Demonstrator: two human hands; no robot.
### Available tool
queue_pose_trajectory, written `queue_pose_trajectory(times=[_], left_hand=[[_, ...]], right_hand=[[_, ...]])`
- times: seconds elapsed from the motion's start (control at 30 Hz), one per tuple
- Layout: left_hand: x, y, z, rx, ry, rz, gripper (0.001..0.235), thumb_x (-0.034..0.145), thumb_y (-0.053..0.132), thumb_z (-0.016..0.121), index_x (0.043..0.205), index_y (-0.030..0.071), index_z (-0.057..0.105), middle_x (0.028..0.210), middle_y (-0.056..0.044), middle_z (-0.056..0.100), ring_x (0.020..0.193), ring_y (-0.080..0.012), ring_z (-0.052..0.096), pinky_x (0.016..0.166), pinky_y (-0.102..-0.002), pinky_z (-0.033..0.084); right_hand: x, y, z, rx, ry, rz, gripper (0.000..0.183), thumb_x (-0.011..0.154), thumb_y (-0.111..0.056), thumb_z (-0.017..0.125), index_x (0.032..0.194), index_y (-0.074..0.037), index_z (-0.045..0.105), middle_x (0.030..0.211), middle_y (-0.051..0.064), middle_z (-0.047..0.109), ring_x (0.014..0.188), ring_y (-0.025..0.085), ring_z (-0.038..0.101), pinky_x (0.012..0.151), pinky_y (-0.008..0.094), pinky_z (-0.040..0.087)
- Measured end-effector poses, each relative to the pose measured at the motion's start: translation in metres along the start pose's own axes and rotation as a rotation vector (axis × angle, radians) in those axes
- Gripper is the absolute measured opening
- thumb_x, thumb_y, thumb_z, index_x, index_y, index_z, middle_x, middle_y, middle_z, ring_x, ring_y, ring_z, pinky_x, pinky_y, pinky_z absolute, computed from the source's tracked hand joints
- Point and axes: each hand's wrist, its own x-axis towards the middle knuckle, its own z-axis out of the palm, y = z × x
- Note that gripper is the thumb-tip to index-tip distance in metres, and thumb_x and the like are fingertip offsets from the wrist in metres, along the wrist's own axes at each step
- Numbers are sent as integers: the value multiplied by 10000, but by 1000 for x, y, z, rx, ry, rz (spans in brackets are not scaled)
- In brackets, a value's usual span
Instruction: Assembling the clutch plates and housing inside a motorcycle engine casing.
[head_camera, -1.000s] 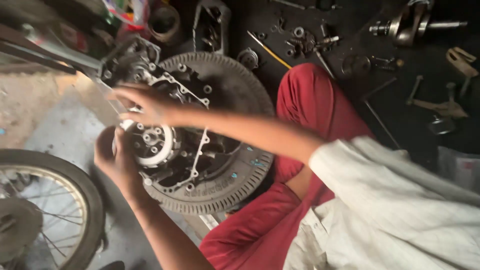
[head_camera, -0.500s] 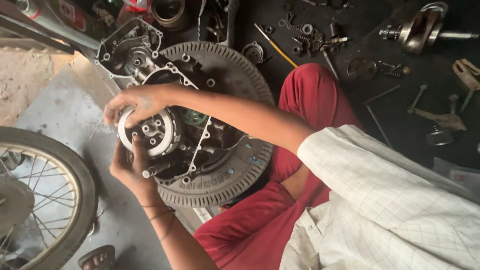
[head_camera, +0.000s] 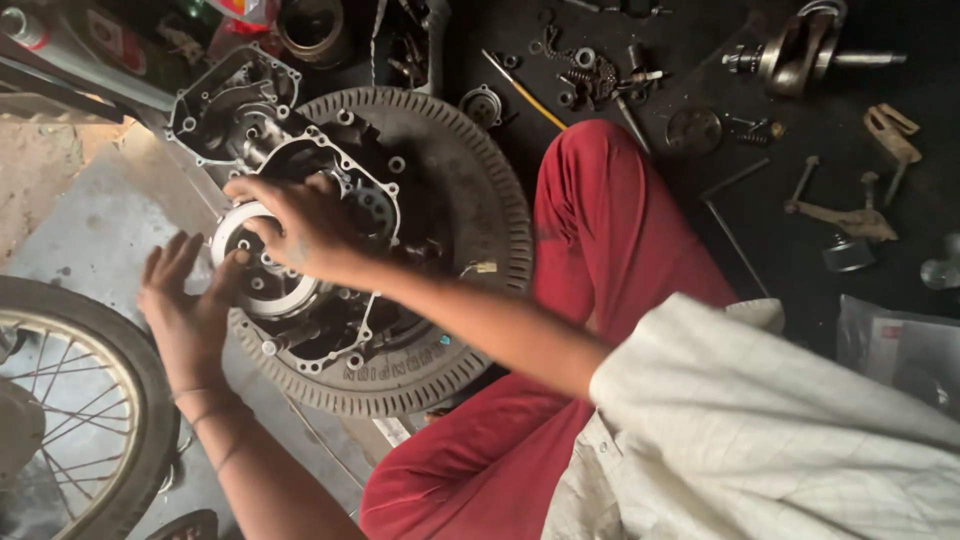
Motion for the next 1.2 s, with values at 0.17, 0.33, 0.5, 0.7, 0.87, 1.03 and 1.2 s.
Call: queue_pose_trajectory(times=[0.17, 0.33, 0.5, 0.7, 0.87, 1.03, 1.2], left_hand=[[-10, 13, 7, 117, 95, -22, 543, 878, 265, 898, 1227, -103, 706, 1285, -291, 688, 1215, -467, 612, 1059, -517, 423], [-46, 51, 28, -398, 177, -193, 458, 1097, 188, 703, 1432, -102, 586, 1316, -195, 696, 1186, -237, 656, 1062, -370, 499], [-47, 91, 27, -721, 244, -416, 462, 1094, 215, 575, 1446, -84, 558, 1176, -56, 689, 1004, -100, 592, 866, -244, 499], [-47, 74, 32, -484, 284, -372, 394, 1095, 210, 549, 1304, -115, 627, 1073, -109, 671, 919, -128, 563, 804, -298, 481], [-44, 51, 37, -334, 279, -249, 368, 1127, 191, 561, 1247, -153, 611, 1141, -272, 669, 1035, -289, 601, 994, -415, 483], [-49, 0, 56, -58, 316, -88, 355, 1119, 153, 564, 1256, -163, 647, 1335, -409, 600, 1326, -539, 560, 1143, -539, 418], [-31, 50, 34, -90, 270, -105, 329, 1130, 193, 550, 1116, -112, 673, 1085, -341, 707, 1206, -512, 644, 1127, -544, 465]], right_hand=[[-9, -5, 3, -60, 168, 85, 418, 928, -121, 687, 1338, -153, 608, 1166, 7, 775, 926, 161, 752, 901, 413, 404], [32, 27, 14, -238, 61, -114, 441, 892, -92, 668, 1329, -102, 606, 1141, 53, 751, 912, 185, 726, 977, 427, 465], [80, 25, -2, 119, -871, -202, 351, 938, -175, 652, 1271, -90, 583, 1273, 16, 669, 903, 241, 745, 921, 358, 619], [72, 50, 16, 334, -643, -448, 310, 860, -79, 762, 1151, -36, 664, 1094, 64, 775, 1092, 222, 746, 950, 375, 570], [56, 52, 20, 326, -500, -394, 274, 854, -43, 783, 1109, -45, 682, 1080, 65, 789, 1058, 195, 773, 946, 339, 606], [41, 55, 36, 301, -279, -213, 334, 855, -42, 763, 1177, -42, 670, 1119, 87, 774, 1035, 196, 769, 941, 335, 614], [43, 53, 30, 243, -282, -243, 376, 821, -71, 792, 1174, -31, 670, 1119, 97, 771, 1037, 214, 766, 929, 344, 599]])
